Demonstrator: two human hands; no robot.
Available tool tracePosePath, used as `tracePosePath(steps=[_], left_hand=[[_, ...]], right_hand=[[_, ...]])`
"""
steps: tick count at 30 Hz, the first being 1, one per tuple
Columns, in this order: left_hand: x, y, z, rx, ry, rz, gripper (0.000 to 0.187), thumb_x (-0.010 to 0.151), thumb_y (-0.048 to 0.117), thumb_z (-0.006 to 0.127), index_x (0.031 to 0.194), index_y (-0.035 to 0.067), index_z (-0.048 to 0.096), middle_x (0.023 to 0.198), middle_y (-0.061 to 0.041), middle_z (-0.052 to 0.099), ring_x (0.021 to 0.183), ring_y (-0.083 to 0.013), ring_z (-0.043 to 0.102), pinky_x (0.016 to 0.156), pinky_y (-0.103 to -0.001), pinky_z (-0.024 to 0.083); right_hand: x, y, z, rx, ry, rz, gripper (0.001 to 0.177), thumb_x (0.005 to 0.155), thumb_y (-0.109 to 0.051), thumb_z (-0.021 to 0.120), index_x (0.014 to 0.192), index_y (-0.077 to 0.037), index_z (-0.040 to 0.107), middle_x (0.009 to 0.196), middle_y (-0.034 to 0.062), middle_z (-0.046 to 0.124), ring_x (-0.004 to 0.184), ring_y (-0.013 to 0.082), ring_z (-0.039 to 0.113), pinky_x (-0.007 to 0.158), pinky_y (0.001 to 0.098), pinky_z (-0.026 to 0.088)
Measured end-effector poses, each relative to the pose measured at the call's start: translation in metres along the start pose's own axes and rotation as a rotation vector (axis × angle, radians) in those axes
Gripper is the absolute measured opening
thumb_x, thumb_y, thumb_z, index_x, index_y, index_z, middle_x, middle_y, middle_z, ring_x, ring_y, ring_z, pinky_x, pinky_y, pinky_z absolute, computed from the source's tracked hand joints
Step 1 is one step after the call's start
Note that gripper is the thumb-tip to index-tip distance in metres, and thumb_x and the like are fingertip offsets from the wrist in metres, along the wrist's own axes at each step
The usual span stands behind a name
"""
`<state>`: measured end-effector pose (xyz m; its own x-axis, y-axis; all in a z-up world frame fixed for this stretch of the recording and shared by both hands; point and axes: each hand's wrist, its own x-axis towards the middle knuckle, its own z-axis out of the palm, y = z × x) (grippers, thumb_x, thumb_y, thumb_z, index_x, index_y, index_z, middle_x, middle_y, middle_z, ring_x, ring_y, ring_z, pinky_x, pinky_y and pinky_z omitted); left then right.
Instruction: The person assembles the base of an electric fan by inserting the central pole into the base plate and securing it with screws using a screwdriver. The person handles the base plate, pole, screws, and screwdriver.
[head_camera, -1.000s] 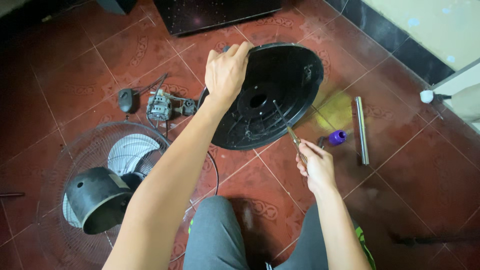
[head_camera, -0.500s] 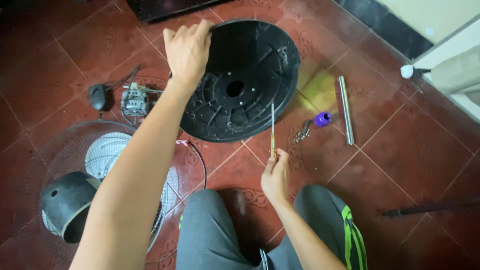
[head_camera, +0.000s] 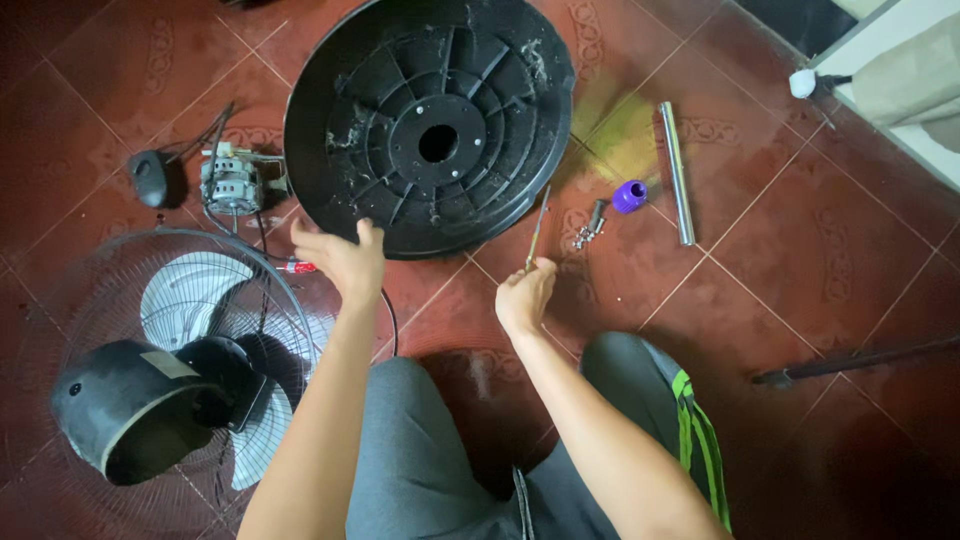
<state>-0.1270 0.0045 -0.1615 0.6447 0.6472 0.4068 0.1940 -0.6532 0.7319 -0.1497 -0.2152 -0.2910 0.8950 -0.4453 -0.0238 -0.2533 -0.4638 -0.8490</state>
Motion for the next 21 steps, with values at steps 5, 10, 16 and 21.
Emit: tracePosePath(steps=[5, 10, 16, 21], left_hand=[[0.008, -0.039, 0.023, -0.256, -0.165, -0.478, 0.052, 0.087, 0.012, 0.066, 0.132, -0.003, 0.047, 0.110, -0.020, 0.066, 0.094, -0.0377, 0.067, 0.084, -0.049, 0.052], [0.011, -0.054, 0.027, -0.226, -0.134, -0.129, 0.030, 0.091, 0.005, 0.060, 0.121, 0.000, 0.061, 0.104, -0.015, 0.074, 0.095, -0.0292, 0.073, 0.088, -0.038, 0.054], [0.014, -0.043, 0.019, -0.205, -0.161, -0.115, 0.032, 0.093, 0.003, 0.058, 0.124, 0.002, 0.062, 0.103, -0.016, 0.075, 0.091, -0.0298, 0.073, 0.085, -0.038, 0.054], [0.014, -0.043, 0.013, -0.177, -0.159, -0.043, 0.028, 0.094, 0.003, 0.060, 0.121, 0.002, 0.063, 0.100, -0.019, 0.074, 0.090, -0.0320, 0.073, 0.083, -0.040, 0.054]], right_hand=[[0.018, -0.014, 0.003, -0.026, -0.059, 0.097, 0.034, 0.084, -0.002, 0.055, 0.118, 0.001, 0.049, 0.114, 0.0258, 0.052, 0.100, 0.0359, 0.060, 0.090, 0.0477, 0.049], [0.023, -0.020, -0.006, -0.279, -0.112, -0.088, 0.032, 0.086, -0.011, 0.068, 0.114, -0.005, 0.054, 0.112, 0.0229, 0.058, 0.102, 0.0427, 0.057, 0.087, 0.0543, 0.047], [0.055, -0.022, -0.051, -0.189, -0.308, -0.199, 0.017, 0.092, -0.022, 0.071, 0.097, -0.007, 0.065, 0.097, 0.0193, 0.065, 0.094, 0.0403, 0.064, 0.087, 0.0516, 0.050], [0.127, -0.004, -0.110, -0.466, -0.096, -0.716, 0.002, 0.088, -0.012, 0.074, 0.086, -0.011, 0.075, 0.096, 0.0140, 0.063, 0.098, 0.0378, 0.058, 0.087, 0.0470, 0.051]])
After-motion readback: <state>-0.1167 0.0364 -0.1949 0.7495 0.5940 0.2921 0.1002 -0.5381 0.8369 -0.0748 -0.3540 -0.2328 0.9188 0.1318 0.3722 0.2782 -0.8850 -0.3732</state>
